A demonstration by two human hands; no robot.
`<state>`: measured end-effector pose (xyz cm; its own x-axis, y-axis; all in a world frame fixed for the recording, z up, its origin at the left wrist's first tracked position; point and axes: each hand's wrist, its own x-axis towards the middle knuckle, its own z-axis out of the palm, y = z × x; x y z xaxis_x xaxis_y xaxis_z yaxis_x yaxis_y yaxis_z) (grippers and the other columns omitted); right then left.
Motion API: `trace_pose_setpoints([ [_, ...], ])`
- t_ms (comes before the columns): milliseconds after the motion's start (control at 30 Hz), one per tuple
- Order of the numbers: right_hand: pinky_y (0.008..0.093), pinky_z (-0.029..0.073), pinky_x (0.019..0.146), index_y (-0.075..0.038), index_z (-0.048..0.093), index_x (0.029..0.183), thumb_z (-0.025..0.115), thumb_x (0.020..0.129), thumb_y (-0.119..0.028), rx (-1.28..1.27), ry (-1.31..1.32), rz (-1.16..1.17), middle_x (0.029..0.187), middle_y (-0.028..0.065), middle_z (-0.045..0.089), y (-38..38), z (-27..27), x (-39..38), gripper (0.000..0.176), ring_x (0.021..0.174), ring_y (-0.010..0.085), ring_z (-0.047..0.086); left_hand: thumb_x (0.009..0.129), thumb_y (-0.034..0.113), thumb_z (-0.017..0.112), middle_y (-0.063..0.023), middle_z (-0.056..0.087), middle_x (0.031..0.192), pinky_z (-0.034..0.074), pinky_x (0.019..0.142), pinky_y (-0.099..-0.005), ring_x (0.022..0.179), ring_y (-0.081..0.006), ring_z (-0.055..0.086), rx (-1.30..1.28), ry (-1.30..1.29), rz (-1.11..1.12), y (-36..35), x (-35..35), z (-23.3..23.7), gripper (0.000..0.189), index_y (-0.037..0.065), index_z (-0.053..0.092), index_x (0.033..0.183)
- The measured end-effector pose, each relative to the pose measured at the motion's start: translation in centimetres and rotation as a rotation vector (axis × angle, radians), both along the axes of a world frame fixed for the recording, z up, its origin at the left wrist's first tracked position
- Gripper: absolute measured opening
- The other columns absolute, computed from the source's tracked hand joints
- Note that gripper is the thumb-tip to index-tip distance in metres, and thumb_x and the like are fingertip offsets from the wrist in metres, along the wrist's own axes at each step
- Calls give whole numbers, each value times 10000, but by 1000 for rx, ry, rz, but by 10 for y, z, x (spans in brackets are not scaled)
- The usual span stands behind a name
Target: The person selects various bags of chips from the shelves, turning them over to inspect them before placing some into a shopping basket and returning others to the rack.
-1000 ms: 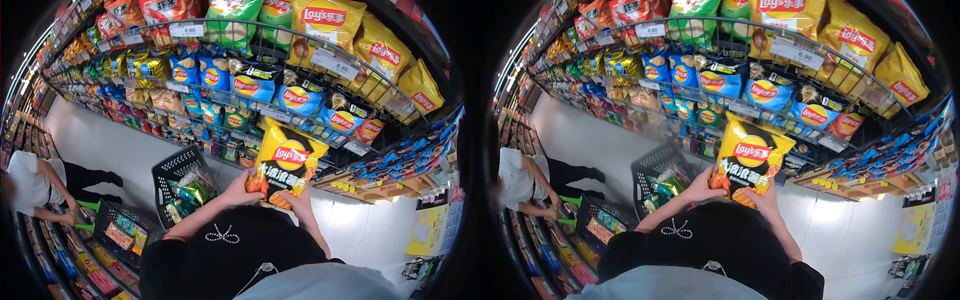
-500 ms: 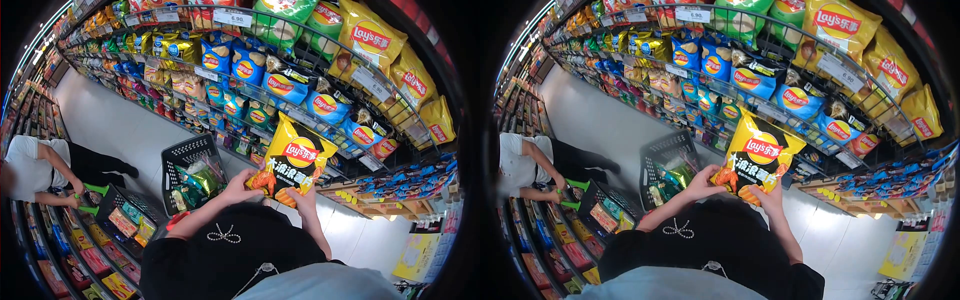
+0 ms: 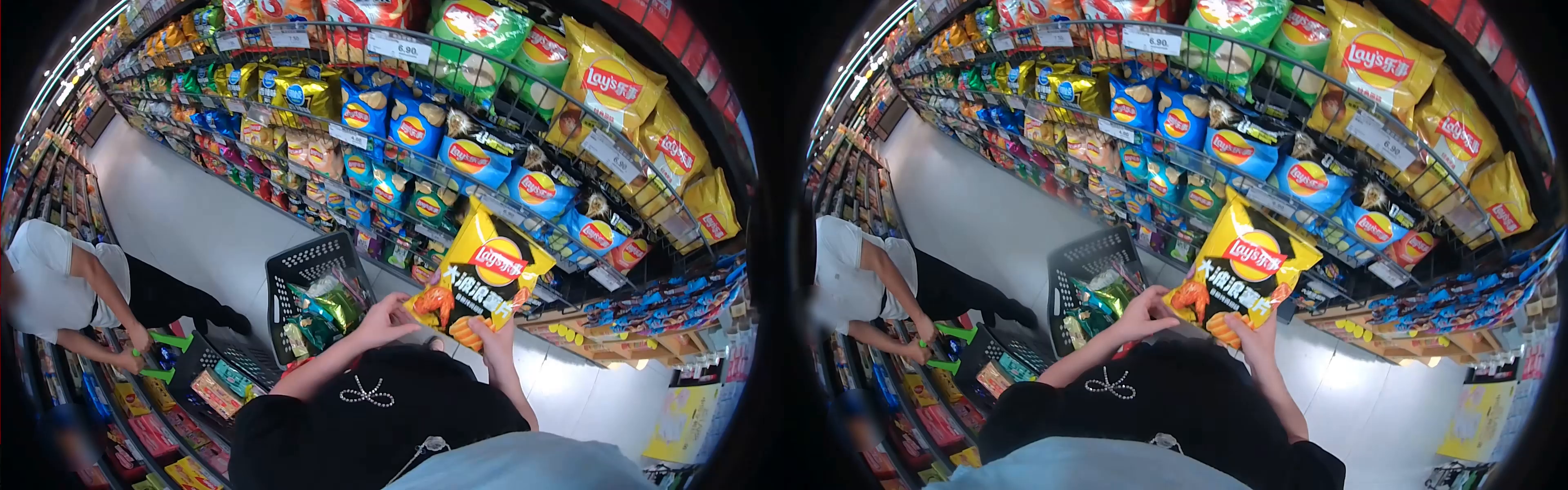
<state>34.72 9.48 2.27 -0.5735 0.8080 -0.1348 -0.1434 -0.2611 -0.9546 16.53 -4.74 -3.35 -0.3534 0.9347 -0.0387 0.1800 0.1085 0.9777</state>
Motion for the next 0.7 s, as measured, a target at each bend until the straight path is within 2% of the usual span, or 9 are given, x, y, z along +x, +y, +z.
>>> trace_pose_setpoints([
  [67,274,440,790,-25,364,1154,628,654,63,-10,-19,-76,1058,66,501,1,0,4,572,918,151,523,671,174,729,-43,565,819,433,572,-219,668,-77,536,-71,192,-12,-14,-3,-9,516,22,434,1067],
  [167,268,436,794,-25,353,1175,630,666,52,-2,11,-129,1066,65,498,6,-3,8,585,925,148,520,690,324,689,-108,569,840,467,668,-342,738,-266,582,-299,543,-74,-51,-9,-52,531,28,454,1062],
  [267,275,434,797,-19,345,1166,643,678,23,39,4,-184,1053,72,502,10,-7,14,573,921,151,521,711,441,615,-167,573,901,467,712,-417,818,-327,577,-514,650,-145,-100,-10,-96,512,55,488,1023],
  [367,270,431,799,-17,343,1162,650,682,9,3,-3,-213,1042,75,505,12,-9,15,571,915,151,520,751,484,536,-191,574,906,474,678,-420,779,-337,586,-701,495,-42,-124,3,-89,510,54,485,1021],
  [400,270,431,800,-17,343,1162,649,682,12,-20,-3,-214,1043,75,505,13,-10,15,571,917,151,520,765,495,506,-199,591,820,480,631,-424,712,-342,595,-720,614,-10,-123,10,-77,507,30,512,967],
  [500,281,443,781,-26,364,1174,608,701,27,-42,-29,-217,1039,66,510,14,-11,14,535,904,156,530,764,481,513,-185,596,709,483,587,-420,653,-337,598,-853,747,8,-122,19,-74,482,10,553,858],
  [567,282,449,773,-27,359,1176,606,706,26,-49,8,-212,1035,66,512,14,-7,10,535,902,155,534,765,474,516,-182,590,657,484,564,-411,627,-328,598,-826,800,36,-116,18,-69,469,9,575,766],
  [633,284,454,767,-28,356,1175,607,707,25,-55,7,-216,1031,66,513,14,-5,9,533,895,155,538,758,485,526,-182,586,628,482,529,-405,588,-325,594,-718,850,98,-114,18,-68,488,0,570,741],
  [700,278,453,766,-24,357,1166,613,706,18,-49,-4,-226,1029,71,515,14,-4,9,528,881,157,545,749,507,528,-179,580,604,481,520,-403,575,-327,592,-798,840,64,-108,15,-60,514,-6,554,735],
])
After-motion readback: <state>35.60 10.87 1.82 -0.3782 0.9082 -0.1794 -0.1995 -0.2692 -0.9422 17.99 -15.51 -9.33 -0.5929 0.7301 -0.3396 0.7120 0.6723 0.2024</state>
